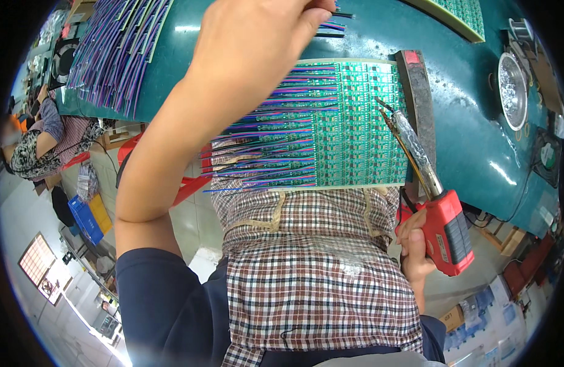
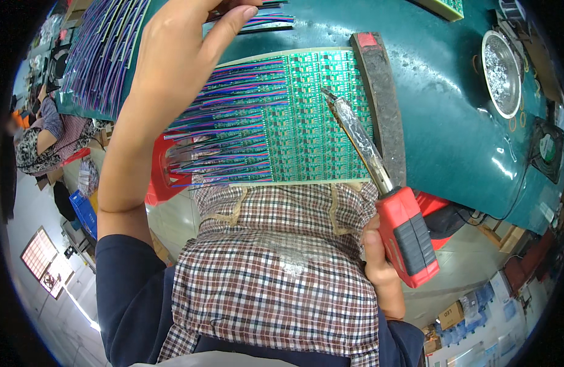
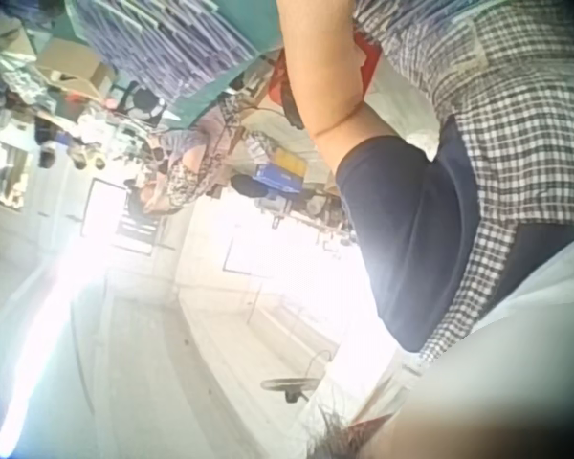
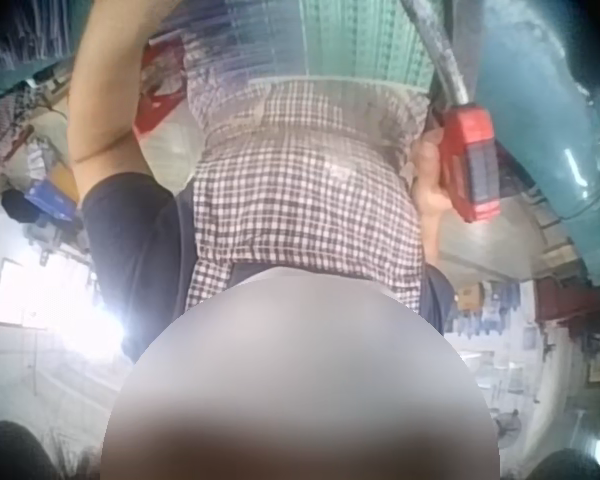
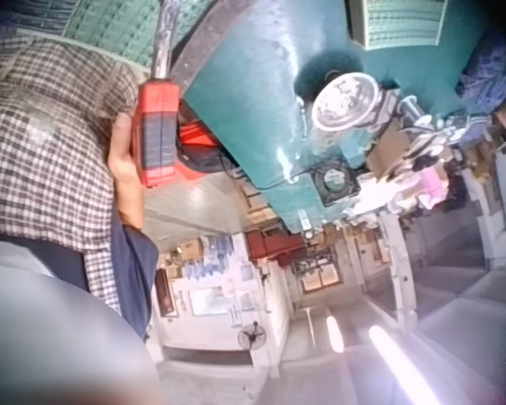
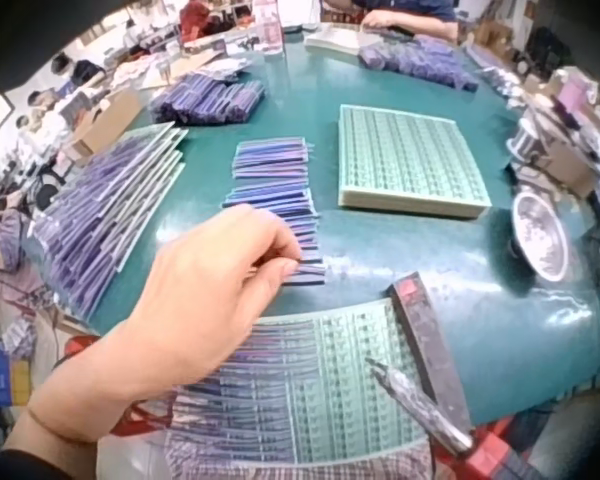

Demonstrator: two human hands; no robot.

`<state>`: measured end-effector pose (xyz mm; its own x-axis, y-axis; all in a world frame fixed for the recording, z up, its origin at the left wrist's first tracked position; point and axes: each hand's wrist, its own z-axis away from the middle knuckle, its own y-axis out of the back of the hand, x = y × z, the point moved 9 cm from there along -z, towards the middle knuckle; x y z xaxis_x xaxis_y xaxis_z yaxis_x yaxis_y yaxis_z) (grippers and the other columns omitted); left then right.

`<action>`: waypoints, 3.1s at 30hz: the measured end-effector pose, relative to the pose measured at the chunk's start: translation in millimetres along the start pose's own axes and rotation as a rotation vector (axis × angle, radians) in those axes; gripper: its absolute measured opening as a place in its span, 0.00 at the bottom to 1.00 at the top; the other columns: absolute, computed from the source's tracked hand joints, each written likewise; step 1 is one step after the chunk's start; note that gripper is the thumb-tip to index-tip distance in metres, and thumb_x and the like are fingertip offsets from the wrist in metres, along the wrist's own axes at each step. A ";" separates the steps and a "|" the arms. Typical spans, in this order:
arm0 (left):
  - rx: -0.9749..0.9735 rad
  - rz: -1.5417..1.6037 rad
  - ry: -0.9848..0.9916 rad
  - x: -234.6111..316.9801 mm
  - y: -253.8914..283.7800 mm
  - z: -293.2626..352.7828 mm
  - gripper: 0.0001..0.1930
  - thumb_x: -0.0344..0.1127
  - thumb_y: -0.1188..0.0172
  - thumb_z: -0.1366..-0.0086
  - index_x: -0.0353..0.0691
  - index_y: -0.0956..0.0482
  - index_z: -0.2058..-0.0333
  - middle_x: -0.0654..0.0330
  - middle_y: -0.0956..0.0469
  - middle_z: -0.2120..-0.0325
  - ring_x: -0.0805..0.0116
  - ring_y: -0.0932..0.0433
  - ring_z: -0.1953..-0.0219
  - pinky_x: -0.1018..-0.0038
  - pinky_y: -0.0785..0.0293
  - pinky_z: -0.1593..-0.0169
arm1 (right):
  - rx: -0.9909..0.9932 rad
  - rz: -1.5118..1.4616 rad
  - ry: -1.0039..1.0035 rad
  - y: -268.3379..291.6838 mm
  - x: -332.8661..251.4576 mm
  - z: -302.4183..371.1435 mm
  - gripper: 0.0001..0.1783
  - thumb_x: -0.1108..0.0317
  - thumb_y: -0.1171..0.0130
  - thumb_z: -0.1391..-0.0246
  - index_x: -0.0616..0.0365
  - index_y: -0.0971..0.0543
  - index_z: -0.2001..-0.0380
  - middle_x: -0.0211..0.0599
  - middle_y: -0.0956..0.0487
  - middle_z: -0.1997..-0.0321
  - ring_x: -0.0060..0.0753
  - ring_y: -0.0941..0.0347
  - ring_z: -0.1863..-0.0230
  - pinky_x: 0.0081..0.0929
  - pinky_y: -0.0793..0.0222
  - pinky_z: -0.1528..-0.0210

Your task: The person solders electronic components onto a printed circuit board with a soldering iron and wire.

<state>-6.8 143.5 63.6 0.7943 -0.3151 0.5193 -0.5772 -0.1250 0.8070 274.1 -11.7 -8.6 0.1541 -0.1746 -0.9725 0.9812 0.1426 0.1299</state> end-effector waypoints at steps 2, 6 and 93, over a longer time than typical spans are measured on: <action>0.002 -0.039 -0.035 8.6 -9.1 12.6 0.03 0.29 0.38 0.36 0.38 0.23 0.66 0.58 0.22 0.71 0.64 0.21 0.69 0.71 0.26 0.64 | -0.009 0.005 0.018 2.2 -0.1 0.9 0.09 0.69 0.46 0.36 0.61 0.30 0.70 0.31 0.34 0.79 0.19 0.43 0.84 0.22 0.40 0.77; -0.191 0.017 0.087 22.3 -31.0 49.3 0.08 0.31 0.32 0.39 0.38 0.24 0.71 0.60 0.25 0.75 0.69 0.23 0.75 0.74 0.27 0.72 | -0.043 -0.018 -0.036 0.9 1.9 6.0 0.09 0.69 0.46 0.36 0.62 0.30 0.69 0.30 0.35 0.79 0.20 0.42 0.84 0.22 0.40 0.77; -0.108 -0.095 0.113 18.9 -52.7 69.8 0.10 0.32 0.32 0.42 0.38 0.25 0.75 0.59 0.24 0.77 0.60 0.21 0.76 0.66 0.26 0.71 | -0.189 0.254 -0.030 5.3 22.4 25.4 0.14 0.69 0.44 0.37 0.67 0.28 0.53 0.33 0.30 0.75 0.24 0.36 0.75 0.26 0.37 0.72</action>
<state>25.4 78.6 11.2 0.8639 -0.1981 0.4630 -0.4799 -0.0450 0.8762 285.7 -39.6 -24.8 0.3974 -0.1382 -0.9072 0.8723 0.3638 0.3267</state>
